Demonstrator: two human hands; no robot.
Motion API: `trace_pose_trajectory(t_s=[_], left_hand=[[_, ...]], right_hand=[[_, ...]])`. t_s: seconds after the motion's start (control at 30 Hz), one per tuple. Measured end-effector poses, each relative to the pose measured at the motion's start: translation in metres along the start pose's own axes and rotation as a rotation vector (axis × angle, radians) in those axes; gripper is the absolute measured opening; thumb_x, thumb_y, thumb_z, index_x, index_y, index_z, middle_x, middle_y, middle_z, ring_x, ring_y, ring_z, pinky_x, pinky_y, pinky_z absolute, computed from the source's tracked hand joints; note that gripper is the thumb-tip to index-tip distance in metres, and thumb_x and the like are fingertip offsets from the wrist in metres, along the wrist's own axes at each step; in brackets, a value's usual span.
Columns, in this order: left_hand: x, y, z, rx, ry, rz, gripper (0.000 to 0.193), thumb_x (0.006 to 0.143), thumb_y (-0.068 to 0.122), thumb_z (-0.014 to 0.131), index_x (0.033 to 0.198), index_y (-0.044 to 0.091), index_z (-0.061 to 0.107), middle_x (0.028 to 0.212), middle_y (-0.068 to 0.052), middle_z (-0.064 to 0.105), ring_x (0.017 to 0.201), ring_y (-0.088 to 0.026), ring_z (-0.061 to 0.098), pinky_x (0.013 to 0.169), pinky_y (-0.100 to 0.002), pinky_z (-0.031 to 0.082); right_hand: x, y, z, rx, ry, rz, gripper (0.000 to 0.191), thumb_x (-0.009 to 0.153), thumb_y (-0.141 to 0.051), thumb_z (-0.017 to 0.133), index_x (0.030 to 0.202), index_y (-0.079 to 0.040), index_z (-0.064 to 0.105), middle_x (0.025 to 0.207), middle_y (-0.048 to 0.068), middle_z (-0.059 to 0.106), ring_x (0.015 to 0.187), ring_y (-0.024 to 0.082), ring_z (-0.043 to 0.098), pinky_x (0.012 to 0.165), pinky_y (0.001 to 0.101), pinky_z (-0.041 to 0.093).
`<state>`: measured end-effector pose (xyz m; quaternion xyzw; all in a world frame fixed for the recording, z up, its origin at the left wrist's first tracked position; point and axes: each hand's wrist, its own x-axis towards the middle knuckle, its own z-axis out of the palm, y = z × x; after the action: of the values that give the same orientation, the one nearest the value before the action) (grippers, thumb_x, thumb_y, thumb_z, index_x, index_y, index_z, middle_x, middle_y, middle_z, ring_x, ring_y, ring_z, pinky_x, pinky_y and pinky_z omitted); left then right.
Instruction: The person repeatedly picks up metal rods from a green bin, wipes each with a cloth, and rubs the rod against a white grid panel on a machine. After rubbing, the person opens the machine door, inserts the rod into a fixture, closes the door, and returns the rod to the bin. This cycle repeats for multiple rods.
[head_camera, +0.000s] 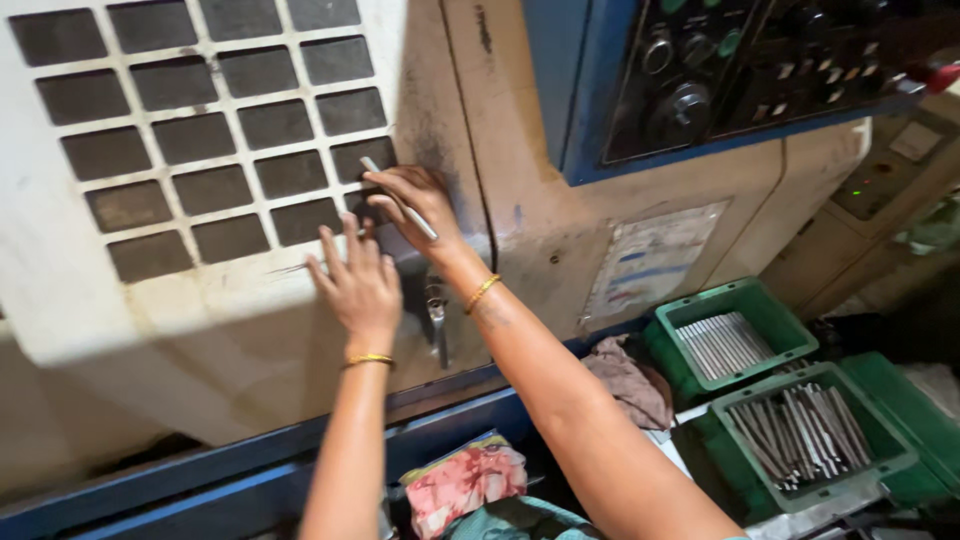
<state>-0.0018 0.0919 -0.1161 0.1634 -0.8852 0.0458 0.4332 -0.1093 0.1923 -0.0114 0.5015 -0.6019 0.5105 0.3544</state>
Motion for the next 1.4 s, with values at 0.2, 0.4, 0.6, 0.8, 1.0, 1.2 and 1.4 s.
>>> trace_pose_trajectory(t_s=[0.2, 0.4, 0.6, 0.8, 1.0, 1.2, 1.4], left_hand=[[-0.08, 0.032, 0.017, -0.42, -0.183, -0.055, 0.072, 0.099, 0.032, 0.056, 0.164, 0.015, 0.029, 0.173, -0.013, 0.01, 0.157, -0.048, 0.0, 0.124, -0.066, -0.002], [-0.12, 0.062, -0.012, -1.256, -0.069, -0.274, 0.059, 0.113, 0.037, 0.038, 0.163, 0.009, 0.026, 0.173, -0.016, 0.022, 0.163, -0.038, 0.016, 0.133, -0.048, 0.013], [-0.1, 0.106, -0.031, -1.789, -0.013, -0.684, 0.063, 0.11, 0.043, 0.035, 0.159, 0.007, 0.022, 0.163, -0.017, 0.035, 0.149, -0.029, 0.038, 0.122, -0.04, 0.031], [-0.071, 0.104, -0.058, -1.776, -0.067, -0.752, 0.048, 0.106, 0.047, 0.035, 0.129, 0.006, 0.043, 0.122, -0.006, 0.056, 0.099, -0.023, 0.067, 0.085, -0.036, 0.055], [-0.051, 0.101, -0.077, -1.518, 0.081, -0.427, 0.067, 0.109, 0.067, 0.033, 0.092, 0.004, 0.049, 0.079, 0.002, 0.044, 0.073, -0.009, 0.042, 0.065, -0.027, 0.035], [-0.033, 0.099, -0.083, -1.716, 0.155, -0.356, 0.077, 0.101, 0.08, 0.03, 0.097, 0.005, 0.049, 0.096, -0.004, 0.054, 0.093, -0.013, 0.054, 0.082, -0.03, 0.047], [-0.049, 0.136, -0.106, -1.874, -0.005, -0.289, 0.099, 0.092, 0.085, 0.027, 0.152, 0.007, 0.02, 0.16, -0.019, 0.029, 0.148, -0.028, 0.036, 0.124, -0.044, 0.03]], right_hand=[[-0.065, -0.01, -0.005, 0.017, -0.026, 0.1, 0.034, 0.099, -0.031, 0.068, 0.125, -0.009, 0.069, 0.125, 0.015, 0.073, 0.125, 0.033, 0.066, 0.116, 0.0456, 0.044], [-0.147, -0.038, -0.011, 1.23, 0.227, 0.754, 0.038, 0.105, -0.043, 0.055, 0.126, -0.012, 0.061, 0.131, 0.017, 0.07, 0.13, 0.033, 0.061, 0.113, 0.0493, 0.046], [-0.172, -0.066, -0.015, 1.586, 0.466, 0.864, 0.049, 0.106, -0.054, 0.047, 0.134, -0.014, 0.056, 0.139, 0.017, 0.063, 0.137, 0.033, 0.055, 0.12, 0.0497, 0.04], [-0.164, -0.082, -0.041, 2.186, 0.443, 0.836, 0.05, 0.107, -0.052, 0.047, 0.134, -0.013, 0.062, 0.148, 0.008, 0.062, 0.151, 0.03, 0.042, 0.127, 0.0505, 0.032], [-0.137, -0.095, -0.073, 2.495, 0.377, 0.871, 0.053, 0.111, -0.049, 0.049, 0.149, -0.012, 0.056, 0.152, 0.008, 0.058, 0.154, 0.029, 0.038, 0.131, 0.0502, 0.022], [-0.108, -0.118, -0.081, 2.395, 0.351, 0.955, 0.058, 0.108, -0.051, 0.049, 0.156, -0.018, 0.049, 0.162, 0.01, 0.045, 0.155, 0.03, 0.03, 0.13, 0.0509, 0.019], [-0.084, -0.104, -0.079, 2.141, 0.224, 0.53, 0.051, 0.113, -0.05, 0.048, 0.147, -0.014, 0.055, 0.165, 0.01, 0.039, 0.159, 0.03, 0.025, 0.13, 0.0601, 0.021]])
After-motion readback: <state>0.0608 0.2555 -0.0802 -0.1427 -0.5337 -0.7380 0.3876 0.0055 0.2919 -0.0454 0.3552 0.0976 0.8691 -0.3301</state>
